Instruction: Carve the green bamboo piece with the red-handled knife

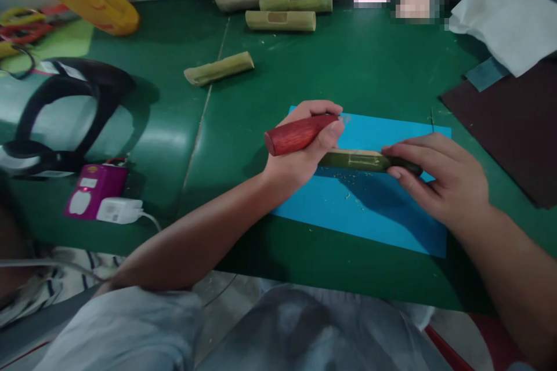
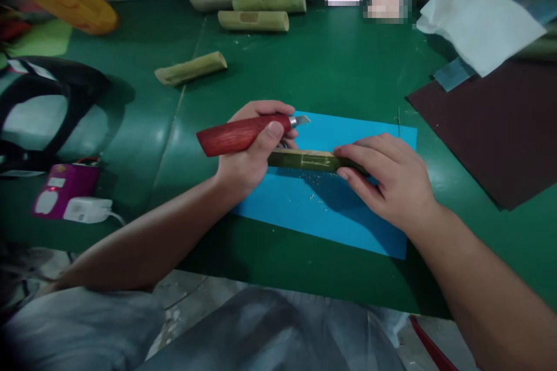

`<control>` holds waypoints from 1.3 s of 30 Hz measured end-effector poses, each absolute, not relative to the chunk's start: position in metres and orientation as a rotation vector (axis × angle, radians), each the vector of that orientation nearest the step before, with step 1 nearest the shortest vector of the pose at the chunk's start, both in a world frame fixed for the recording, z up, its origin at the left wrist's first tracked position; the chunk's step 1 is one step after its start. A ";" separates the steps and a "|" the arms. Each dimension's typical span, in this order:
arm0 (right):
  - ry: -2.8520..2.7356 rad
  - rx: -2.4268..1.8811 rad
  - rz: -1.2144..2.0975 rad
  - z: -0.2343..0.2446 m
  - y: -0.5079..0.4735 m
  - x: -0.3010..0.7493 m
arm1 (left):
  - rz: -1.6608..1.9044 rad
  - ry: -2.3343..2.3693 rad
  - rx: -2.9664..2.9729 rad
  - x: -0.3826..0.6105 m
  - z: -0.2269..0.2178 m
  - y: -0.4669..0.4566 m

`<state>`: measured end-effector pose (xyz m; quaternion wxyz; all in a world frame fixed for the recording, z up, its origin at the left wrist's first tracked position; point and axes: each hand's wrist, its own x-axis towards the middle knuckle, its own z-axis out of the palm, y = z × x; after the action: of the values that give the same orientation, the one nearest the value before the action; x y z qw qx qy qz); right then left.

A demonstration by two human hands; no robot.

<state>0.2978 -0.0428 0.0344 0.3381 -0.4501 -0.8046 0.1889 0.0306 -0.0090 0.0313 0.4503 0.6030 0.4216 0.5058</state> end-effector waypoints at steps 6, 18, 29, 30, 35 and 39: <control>-1.688 -1.216 0.613 0.043 -0.055 0.284 | 1.438 1.142 1.247 0.034 0.016 0.009; -1.170 -1.265 1.372 0.026 -0.048 0.258 | 1.602 1.405 1.072 0.036 -0.007 0.011; -1.018 -1.220 1.152 0.023 -0.051 0.252 | 1.449 1.125 1.171 0.063 0.015 -0.036; -0.994 -1.185 1.160 0.025 -0.050 0.255 | 1.439 1.089 1.168 0.063 0.016 -0.037; -0.949 -1.077 1.144 0.036 -0.041 0.272 | 1.588 0.993 1.124 0.059 0.016 -0.030; -1.049 -1.013 0.848 0.040 -0.042 0.281 | 1.645 0.982 1.143 0.055 0.014 -0.023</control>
<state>0.2814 -0.0417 0.0398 0.6649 -0.4487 -0.4645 0.3753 0.0552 -0.0232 0.0143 0.4397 0.4603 0.3954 0.6622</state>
